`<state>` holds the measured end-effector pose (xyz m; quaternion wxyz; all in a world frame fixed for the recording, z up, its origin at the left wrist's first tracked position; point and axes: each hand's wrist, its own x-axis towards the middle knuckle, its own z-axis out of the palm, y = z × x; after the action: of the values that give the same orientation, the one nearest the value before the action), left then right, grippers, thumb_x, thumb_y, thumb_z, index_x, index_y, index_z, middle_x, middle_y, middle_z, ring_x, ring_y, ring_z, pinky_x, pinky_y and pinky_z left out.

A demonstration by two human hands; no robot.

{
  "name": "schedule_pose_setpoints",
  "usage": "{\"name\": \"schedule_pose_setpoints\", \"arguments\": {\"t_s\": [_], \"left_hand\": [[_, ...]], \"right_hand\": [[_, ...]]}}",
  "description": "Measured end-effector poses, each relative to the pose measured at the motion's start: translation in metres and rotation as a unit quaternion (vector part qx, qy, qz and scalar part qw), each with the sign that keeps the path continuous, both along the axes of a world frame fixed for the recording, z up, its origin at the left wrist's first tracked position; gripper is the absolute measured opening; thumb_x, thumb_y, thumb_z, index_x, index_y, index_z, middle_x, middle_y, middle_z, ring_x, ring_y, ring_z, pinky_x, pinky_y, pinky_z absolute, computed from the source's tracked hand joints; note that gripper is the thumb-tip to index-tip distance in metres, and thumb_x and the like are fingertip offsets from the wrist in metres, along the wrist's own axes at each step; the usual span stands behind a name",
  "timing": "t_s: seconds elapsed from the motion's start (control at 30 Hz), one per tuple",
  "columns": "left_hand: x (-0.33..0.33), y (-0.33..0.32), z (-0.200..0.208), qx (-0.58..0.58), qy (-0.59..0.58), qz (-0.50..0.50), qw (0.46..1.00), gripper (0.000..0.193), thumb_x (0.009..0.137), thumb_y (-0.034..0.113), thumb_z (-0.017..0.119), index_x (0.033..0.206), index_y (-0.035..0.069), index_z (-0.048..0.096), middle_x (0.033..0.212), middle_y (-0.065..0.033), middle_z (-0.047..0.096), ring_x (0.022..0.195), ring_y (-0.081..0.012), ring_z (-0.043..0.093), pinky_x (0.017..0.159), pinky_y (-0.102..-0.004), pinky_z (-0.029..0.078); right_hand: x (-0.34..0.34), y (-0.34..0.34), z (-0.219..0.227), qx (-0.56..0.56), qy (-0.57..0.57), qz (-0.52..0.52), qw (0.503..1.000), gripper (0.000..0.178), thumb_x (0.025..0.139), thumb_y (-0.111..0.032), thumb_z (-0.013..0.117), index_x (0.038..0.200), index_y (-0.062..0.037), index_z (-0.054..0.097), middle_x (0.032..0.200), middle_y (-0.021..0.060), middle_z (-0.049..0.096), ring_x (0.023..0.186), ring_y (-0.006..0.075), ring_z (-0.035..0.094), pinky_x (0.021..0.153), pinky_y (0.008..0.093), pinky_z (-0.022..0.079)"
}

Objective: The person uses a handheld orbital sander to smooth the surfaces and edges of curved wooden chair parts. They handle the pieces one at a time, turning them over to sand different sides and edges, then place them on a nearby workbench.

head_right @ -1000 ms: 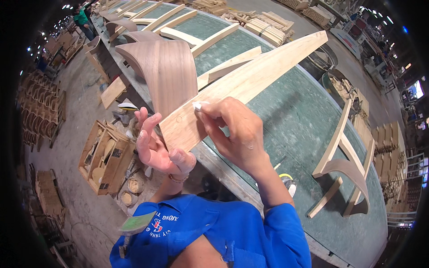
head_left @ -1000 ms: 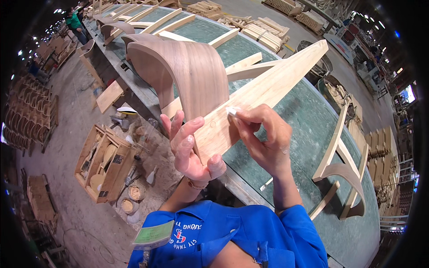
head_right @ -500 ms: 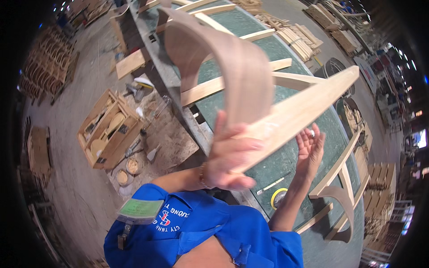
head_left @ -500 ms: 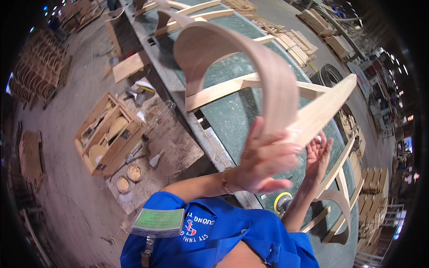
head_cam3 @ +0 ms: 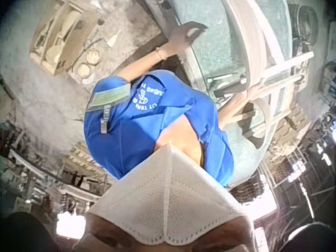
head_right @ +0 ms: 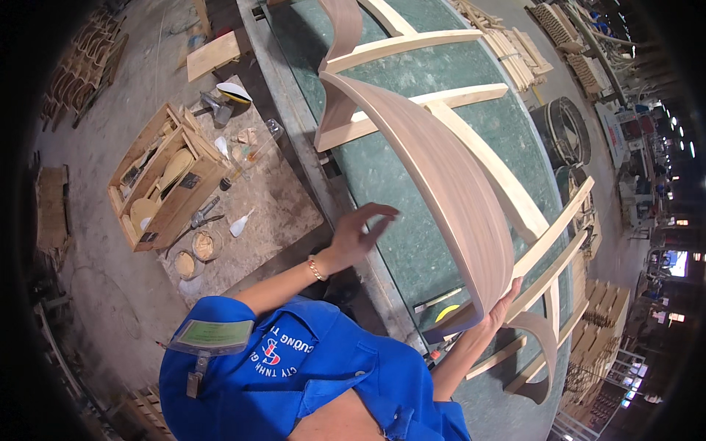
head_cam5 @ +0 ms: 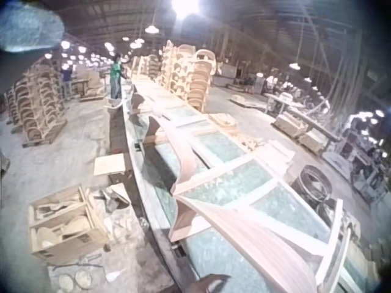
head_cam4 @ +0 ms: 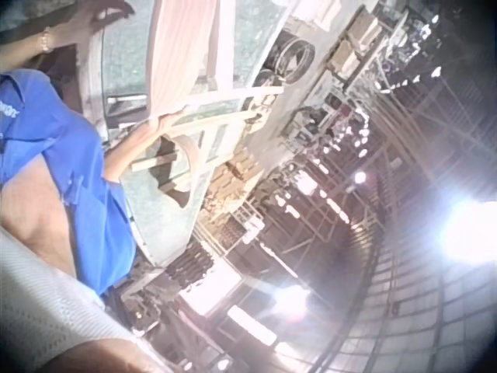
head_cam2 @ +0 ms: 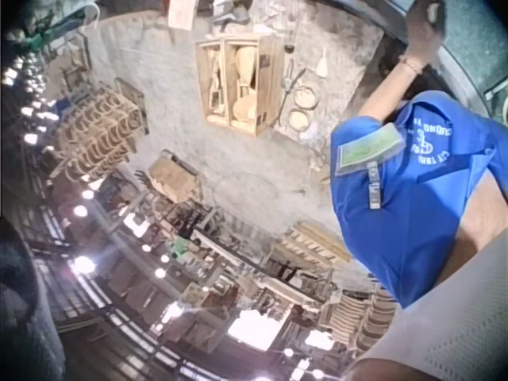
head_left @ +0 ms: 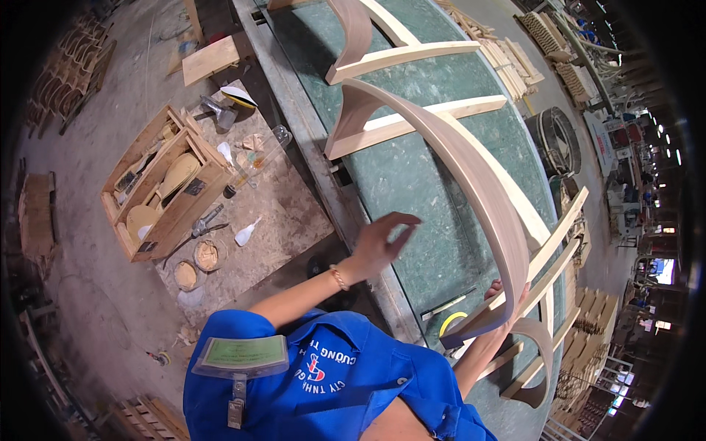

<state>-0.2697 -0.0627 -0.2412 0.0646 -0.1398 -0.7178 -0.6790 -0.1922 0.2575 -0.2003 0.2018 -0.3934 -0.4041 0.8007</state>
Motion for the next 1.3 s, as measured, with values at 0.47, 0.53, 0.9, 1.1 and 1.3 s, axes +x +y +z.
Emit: {"name": "schedule_pose_setpoints", "arguments": {"t_s": [0.47, 0.53, 0.9, 1.1, 1.3], "left_hand": [[-0.165, -0.16, -0.036, -0.099, 0.127, 0.258, 0.952, 0.051, 0.091, 0.022, 0.068, 0.132, -0.002, 0.05, 0.128, -0.0148, 0.059, 0.117, -0.0216, 0.057, 0.097, -0.0319, 0.044], [-0.207, -0.156, 0.014, -0.156, 0.274, 0.235, 0.92, 0.054, 0.087, 0.022, 0.072, 0.131, -0.001, 0.051, 0.127, -0.0144, 0.06, 0.116, -0.021, 0.058, 0.096, -0.0309, 0.045], [-0.284, -0.192, 0.07, -0.166, 0.087, 0.062, 0.98, 0.03, 0.088, 0.008, 0.071, 0.117, 0.002, 0.063, 0.104, 0.0005, 0.068, 0.091, -0.0056, 0.057, 0.082, -0.0243, 0.048], [-0.296, -0.19, 0.037, -0.021, 0.103, 0.027, 0.994, 0.024, 0.089, 0.007, 0.07, 0.112, 0.002, 0.065, 0.101, 0.0014, 0.068, 0.088, -0.0051, 0.058, 0.079, -0.0228, 0.048], [-0.248, -0.17, -0.013, -0.107, 0.099, 0.122, 0.982, 0.036, 0.089, 0.018, 0.07, 0.119, 0.001, 0.06, 0.109, -0.0075, 0.07, 0.102, -0.0142, 0.065, 0.086, -0.0267, 0.05]], "right_hand": [[-0.056, -0.01, 0.093, -0.094, 0.175, 0.174, 0.965, 0.06, 0.095, -0.035, 0.061, 0.13, 0.0092, 0.042, 0.116, 0.0192, 0.045, 0.091, 0.0165, 0.054, 0.077, 0.028, 0.06], [-0.074, -0.006, 0.1, -0.105, 0.211, 0.215, 0.948, 0.056, 0.095, -0.037, 0.06, 0.128, 0.0066, 0.046, 0.115, 0.0159, 0.043, 0.093, 0.0142, 0.051, 0.081, 0.0256, 0.06], [-0.149, -0.049, 0.157, -0.065, 0.241, 0.31, 0.918, 0.048, 0.098, -0.029, 0.057, 0.127, 0.007, 0.045, 0.114, 0.0151, 0.056, 0.1, 0.0226, 0.063, 0.086, 0.0336, 0.058], [-0.142, -0.024, 0.138, 0.092, 0.224, 0.168, 0.956, 0.05, 0.098, -0.024, 0.057, 0.133, 0.0097, 0.043, 0.116, 0.0197, 0.049, 0.095, 0.0198, 0.06, 0.077, 0.0304, 0.058], [-0.046, 0.032, 0.056, 0.018, 0.162, 0.171, 0.972, 0.053, 0.095, -0.031, 0.055, 0.133, 0.004, 0.047, 0.12, 0.018, 0.05, 0.093, 0.0183, 0.056, 0.073, 0.0285, 0.053]]}}
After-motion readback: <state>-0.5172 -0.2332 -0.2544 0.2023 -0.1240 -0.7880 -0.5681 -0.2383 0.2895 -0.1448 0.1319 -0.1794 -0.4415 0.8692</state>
